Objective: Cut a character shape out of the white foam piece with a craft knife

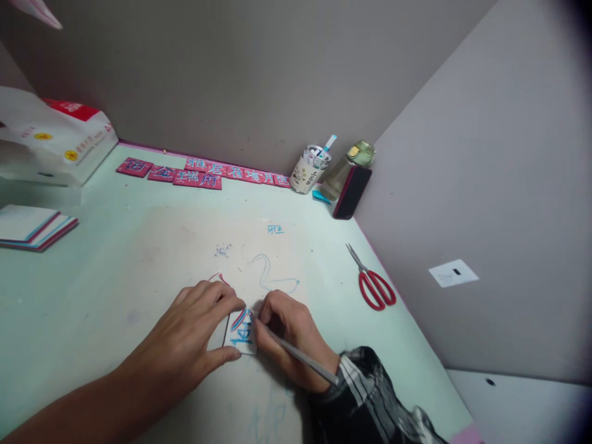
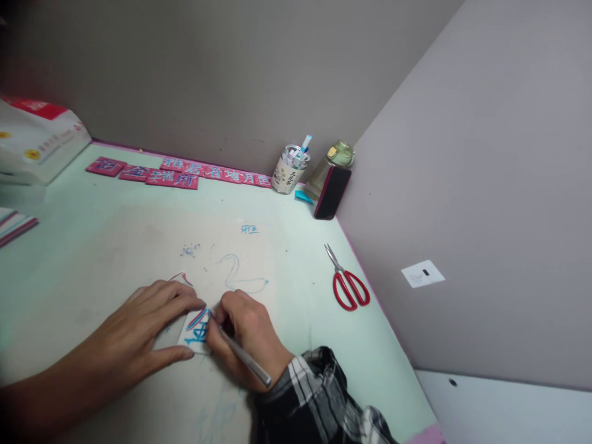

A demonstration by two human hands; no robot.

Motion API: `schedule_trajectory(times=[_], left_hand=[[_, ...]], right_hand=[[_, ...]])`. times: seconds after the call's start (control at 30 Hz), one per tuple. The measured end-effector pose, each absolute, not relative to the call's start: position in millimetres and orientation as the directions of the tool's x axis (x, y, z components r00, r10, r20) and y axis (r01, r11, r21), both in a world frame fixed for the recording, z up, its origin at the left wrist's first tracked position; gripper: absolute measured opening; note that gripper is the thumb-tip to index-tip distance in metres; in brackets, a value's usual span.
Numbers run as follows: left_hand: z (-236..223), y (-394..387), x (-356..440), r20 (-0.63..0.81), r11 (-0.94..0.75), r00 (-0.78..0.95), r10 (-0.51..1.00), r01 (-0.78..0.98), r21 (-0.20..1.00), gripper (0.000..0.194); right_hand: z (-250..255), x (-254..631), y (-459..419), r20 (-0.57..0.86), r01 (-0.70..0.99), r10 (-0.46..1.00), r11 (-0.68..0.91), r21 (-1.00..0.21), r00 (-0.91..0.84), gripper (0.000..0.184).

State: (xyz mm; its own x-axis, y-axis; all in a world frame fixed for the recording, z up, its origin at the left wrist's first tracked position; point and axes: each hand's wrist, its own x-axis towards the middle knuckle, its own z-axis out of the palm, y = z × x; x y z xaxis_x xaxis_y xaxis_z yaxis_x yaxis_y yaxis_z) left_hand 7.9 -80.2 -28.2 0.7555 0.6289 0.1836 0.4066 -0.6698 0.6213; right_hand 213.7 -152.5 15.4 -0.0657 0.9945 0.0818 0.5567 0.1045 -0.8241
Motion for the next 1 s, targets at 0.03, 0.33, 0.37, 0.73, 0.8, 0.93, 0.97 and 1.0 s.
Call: schedule_trajectory(times=[0.03,0.33,0.37,0.73,0.8,0.93,0.97,1.0], left_hand=[[-28,-80,8,0.186,-0.671,0.755,0.628,0.405,0.621,0.039],[-28,-81,8,0.191,-0.679,0.757,0.625,0.407,0.611,0.042],[-28,-80,8,0.188,-0.678,0.757,0.626,0.408,0.611,0.041],[-30,-80,7,0.176,-0.681,0.763,0.622,0.416,0.603,0.04],[-30,-80,7,0.175,-0.684,0.763,0.622,0.42,0.597,0.04],[-30,-79,6,0.17,-0.69,0.769,0.616,0.422,0.588,0.042],[-30,-79,6,0.166,-0.688,0.769,0.617,0.424,0.589,0.043],[-30,-79,6,0.161,-0.686,0.771,0.616,0.425,0.591,0.043]], right_hand=[[16,214,-152,0.082,0.556,0.994,0.108,-0.824,-0.072,0.016],[17,216,-151,0.079,0.542,0.989,0.135,-0.83,-0.124,0.018],[18,216,-151,0.074,0.541,0.989,0.132,-0.831,-0.127,0.018],[19,221,-150,0.017,0.477,0.99,0.084,-0.875,-0.143,0.017],[19,222,-150,0.001,0.459,0.989,0.069,-0.886,-0.148,0.018],[20,223,-150,-0.006,0.449,0.989,0.063,-0.891,-0.15,0.019],[20,224,-150,-0.005,0.453,0.988,0.066,-0.889,-0.154,0.019],[20,225,-150,-0.003,0.458,0.987,0.071,-0.886,-0.16,0.018]])
